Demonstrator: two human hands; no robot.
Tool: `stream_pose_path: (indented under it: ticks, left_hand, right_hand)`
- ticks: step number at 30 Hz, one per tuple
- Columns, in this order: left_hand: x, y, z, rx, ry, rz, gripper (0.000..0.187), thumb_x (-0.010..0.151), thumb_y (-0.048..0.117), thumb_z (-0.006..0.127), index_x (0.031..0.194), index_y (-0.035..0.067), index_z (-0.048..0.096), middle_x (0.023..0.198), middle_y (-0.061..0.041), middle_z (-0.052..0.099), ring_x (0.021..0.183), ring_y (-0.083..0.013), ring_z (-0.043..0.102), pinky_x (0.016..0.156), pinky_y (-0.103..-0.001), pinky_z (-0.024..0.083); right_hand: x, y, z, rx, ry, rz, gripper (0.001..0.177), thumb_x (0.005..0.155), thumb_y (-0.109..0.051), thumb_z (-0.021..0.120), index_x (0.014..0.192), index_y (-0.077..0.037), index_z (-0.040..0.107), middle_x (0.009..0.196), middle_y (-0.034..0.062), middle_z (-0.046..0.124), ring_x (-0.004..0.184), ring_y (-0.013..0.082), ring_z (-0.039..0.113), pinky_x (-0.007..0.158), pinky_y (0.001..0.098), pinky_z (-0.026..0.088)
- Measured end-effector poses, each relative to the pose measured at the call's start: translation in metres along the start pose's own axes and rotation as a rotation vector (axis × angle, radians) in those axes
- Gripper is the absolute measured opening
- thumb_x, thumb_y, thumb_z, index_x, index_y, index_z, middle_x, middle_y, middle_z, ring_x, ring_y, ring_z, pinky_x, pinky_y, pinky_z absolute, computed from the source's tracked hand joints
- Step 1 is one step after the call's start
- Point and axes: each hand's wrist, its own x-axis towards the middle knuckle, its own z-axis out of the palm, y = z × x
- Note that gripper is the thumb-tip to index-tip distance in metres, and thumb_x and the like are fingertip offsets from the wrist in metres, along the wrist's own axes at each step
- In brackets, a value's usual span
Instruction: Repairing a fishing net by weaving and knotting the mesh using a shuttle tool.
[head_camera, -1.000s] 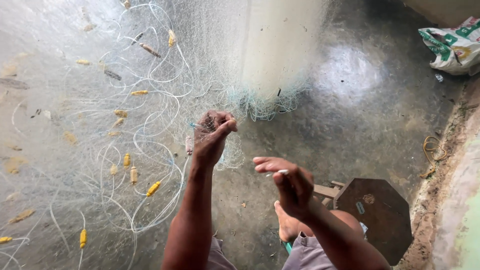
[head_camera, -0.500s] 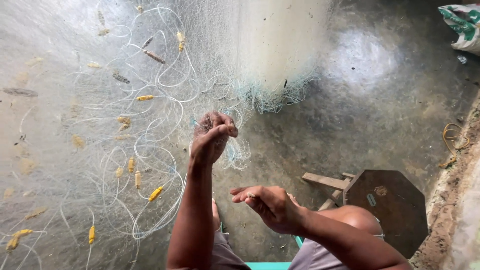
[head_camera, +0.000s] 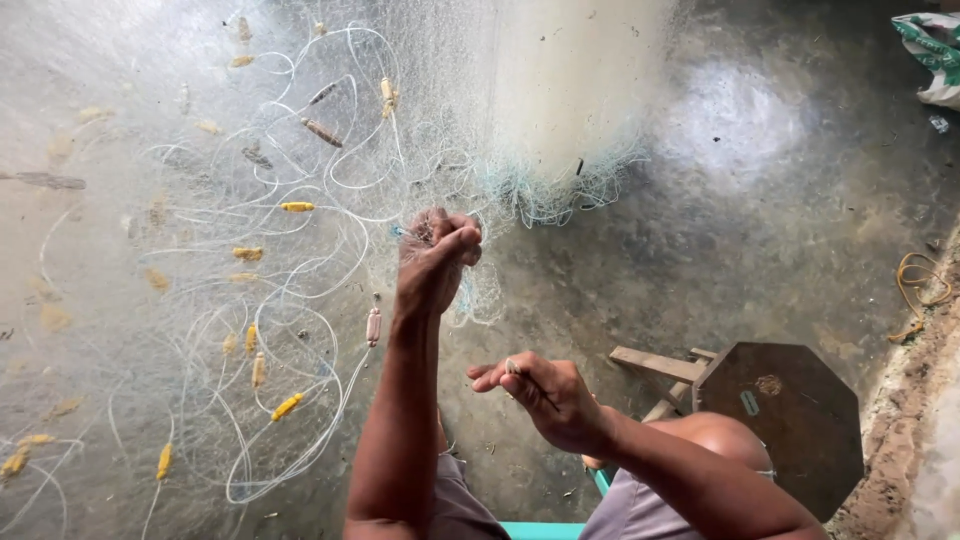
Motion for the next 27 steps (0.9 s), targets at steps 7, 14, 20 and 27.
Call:
stream_pose_path:
  ticks: [7, 14, 20, 27]
  left_hand:
    - [-0.001, -0.001, 0.012, 0.042, 0.014, 0.046, 0.045, 0.09, 0.0, 0.072, 0.074, 0.019, 0.035, 0.076, -0.004, 0.058, 0.066, -0.0109, 0.042, 0.058, -0.025, 0.032]
    - [0.002, -0.014, 0.012, 0.102, 0.074, 0.066, 0.044, 0.086, 0.0, 0.074, 0.071, 0.02, 0.038, 0.069, -0.005, 0.051, 0.06, -0.0117, 0.04, 0.054, -0.025, 0.034]
    - [0.006, -0.035, -0.014, 0.047, 0.107, 0.11, 0.04, 0.084, -0.008, 0.076, 0.075, 0.014, 0.044, 0.074, -0.019, 0.06, 0.06, -0.0193, 0.052, 0.059, -0.032, 0.046]
    - [-0.008, -0.013, 0.006, -0.032, -0.06, 0.19, 0.032, 0.079, -0.014, 0.076, 0.099, 0.001, 0.056, 0.101, -0.027, 0.064, 0.079, -0.0278, 0.069, 0.077, -0.038, 0.059]
  right_hand:
    - [0.009, -0.01, -0.005, -0.066, -0.072, 0.016, 0.034, 0.111, -0.021, 0.043, 0.103, 0.002, 0.066, 0.1, 0.0165, 0.077, 0.102, 0.0332, 0.08, 0.088, 0.0375, 0.067]
    - [0.011, -0.002, -0.008, 0.062, -0.062, 0.139, 0.032, 0.109, -0.019, 0.049, 0.096, 0.0, 0.071, 0.091, 0.0157, 0.08, 0.095, 0.0289, 0.081, 0.084, 0.0366, 0.064]
    - [0.013, -0.013, -0.028, 0.398, 0.063, 0.251, 0.028, 0.106, -0.013, 0.052, 0.089, 0.003, 0.067, 0.076, 0.0236, 0.078, 0.081, 0.0311, 0.08, 0.078, 0.0456, 0.065]
    - [-0.013, -0.007, -0.104, 0.931, 0.266, 0.101, 0.028, 0.112, -0.019, 0.044, 0.103, 0.006, 0.053, 0.087, 0.0384, 0.07, 0.096, 0.0542, 0.074, 0.076, 0.0675, 0.063]
